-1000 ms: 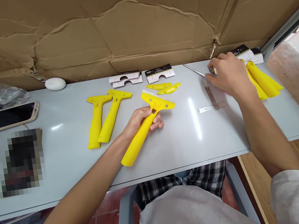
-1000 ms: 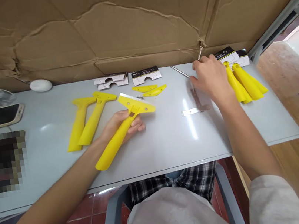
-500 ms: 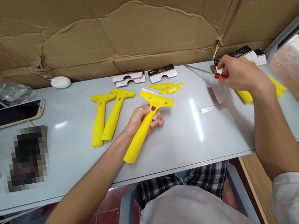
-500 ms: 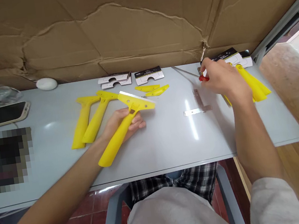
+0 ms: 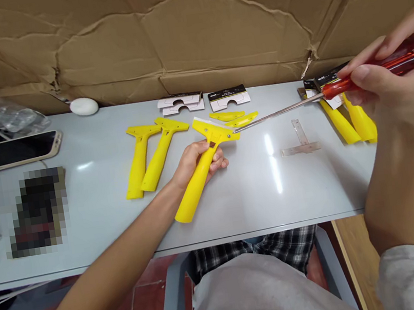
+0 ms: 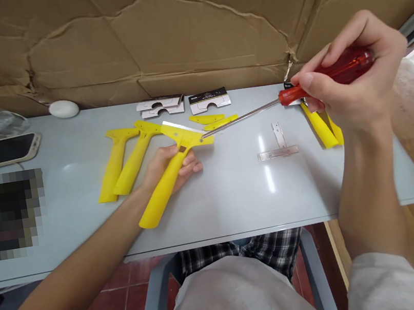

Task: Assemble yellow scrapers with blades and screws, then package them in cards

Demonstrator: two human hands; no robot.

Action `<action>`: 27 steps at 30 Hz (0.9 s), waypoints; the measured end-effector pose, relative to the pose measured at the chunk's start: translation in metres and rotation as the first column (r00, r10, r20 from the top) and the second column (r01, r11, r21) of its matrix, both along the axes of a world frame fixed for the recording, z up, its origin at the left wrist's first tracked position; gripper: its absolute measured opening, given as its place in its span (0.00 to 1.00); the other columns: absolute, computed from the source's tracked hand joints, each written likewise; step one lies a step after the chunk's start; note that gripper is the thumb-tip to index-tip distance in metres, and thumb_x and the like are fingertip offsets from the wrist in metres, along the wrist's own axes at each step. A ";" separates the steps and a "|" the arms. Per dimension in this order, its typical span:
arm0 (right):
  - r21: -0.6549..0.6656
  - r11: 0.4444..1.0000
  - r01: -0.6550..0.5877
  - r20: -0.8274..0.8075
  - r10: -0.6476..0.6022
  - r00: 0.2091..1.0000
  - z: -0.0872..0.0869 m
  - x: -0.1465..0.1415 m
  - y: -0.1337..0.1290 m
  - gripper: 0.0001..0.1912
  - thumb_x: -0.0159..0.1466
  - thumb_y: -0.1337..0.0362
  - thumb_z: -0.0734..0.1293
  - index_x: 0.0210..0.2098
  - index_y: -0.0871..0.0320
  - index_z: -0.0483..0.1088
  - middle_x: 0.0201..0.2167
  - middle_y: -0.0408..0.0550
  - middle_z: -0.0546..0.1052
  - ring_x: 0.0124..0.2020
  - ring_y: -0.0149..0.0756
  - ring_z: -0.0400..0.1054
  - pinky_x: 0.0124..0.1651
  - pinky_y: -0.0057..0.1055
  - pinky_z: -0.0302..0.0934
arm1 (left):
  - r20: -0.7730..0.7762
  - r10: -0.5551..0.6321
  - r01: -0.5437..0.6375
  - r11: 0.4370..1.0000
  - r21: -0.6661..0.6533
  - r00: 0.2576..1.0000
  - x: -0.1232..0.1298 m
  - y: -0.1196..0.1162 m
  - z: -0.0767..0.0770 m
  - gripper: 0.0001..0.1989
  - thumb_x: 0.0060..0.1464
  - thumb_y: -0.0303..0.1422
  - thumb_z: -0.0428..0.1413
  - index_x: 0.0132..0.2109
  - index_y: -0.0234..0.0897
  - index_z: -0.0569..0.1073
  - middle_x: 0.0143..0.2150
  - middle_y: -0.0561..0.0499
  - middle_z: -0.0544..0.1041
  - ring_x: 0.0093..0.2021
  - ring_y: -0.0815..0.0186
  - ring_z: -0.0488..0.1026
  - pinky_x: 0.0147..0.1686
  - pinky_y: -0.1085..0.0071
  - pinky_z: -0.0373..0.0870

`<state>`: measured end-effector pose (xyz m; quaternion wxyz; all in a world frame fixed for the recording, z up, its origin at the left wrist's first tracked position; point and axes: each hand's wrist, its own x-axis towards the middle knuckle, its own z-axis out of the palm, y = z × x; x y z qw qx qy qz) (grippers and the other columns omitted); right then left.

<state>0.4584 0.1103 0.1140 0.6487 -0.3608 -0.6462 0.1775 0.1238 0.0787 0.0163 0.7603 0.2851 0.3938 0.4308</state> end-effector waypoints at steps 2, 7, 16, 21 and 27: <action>-0.015 0.999 -0.039 -0.007 0.039 0.999 -0.001 -0.003 -0.001 0.28 0.47 0.52 0.86 0.26 0.50 0.64 0.27 0.45 0.84 0.16 0.37 0.68 0.12 0.35 0.54 | 0.004 -0.007 0.007 1.000 0.017 1.000 0.000 0.000 -0.001 0.11 0.56 0.35 0.61 0.31 0.38 0.67 0.23 0.55 0.68 0.18 0.72 0.60 0.33 0.67 0.73; -0.060 0.998 -0.033 0.016 0.034 0.999 -0.004 -0.008 -0.003 0.25 0.48 0.56 0.85 0.26 0.50 0.65 0.28 0.44 0.85 0.16 0.36 0.69 0.11 0.35 0.54 | 0.015 -0.022 0.022 0.999 0.044 1.000 -0.002 0.000 -0.003 0.11 0.54 0.35 0.63 0.31 0.37 0.68 0.23 0.55 0.69 0.18 0.73 0.61 0.33 0.67 0.74; -0.086 0.995 -0.041 0.003 0.042 0.999 -0.004 -0.010 -0.004 0.21 0.49 0.60 0.83 0.26 0.50 0.66 0.28 0.46 0.84 0.16 0.35 0.70 0.12 0.34 0.57 | 0.001 -0.027 0.027 0.998 0.056 1.000 -0.001 0.000 -0.004 0.11 0.53 0.35 0.62 0.30 0.37 0.69 0.24 0.54 0.69 0.18 0.73 0.61 0.33 0.67 0.74; -0.062 0.995 -0.076 0.026 0.077 0.997 -0.007 -0.008 -0.002 0.25 0.49 0.56 0.86 0.26 0.51 0.65 0.29 0.49 0.84 0.16 0.36 0.70 0.12 0.35 0.55 | 0.004 -0.022 0.021 0.997 0.071 1.000 -0.001 0.000 -0.004 0.11 0.53 0.35 0.63 0.30 0.37 0.69 0.24 0.54 0.69 0.19 0.73 0.61 0.33 0.68 0.74; -0.017 0.999 -0.043 0.142 0.045 0.989 0.008 -0.017 -0.009 0.23 0.53 0.57 0.85 0.26 0.51 0.66 0.23 0.43 0.78 0.22 0.40 0.75 0.17 0.36 0.61 | 0.011 0.009 -0.010 0.998 0.067 1.000 -0.001 -0.001 -0.006 0.12 0.54 0.35 0.64 0.31 0.38 0.68 0.24 0.54 0.70 0.19 0.72 0.63 0.35 0.67 0.75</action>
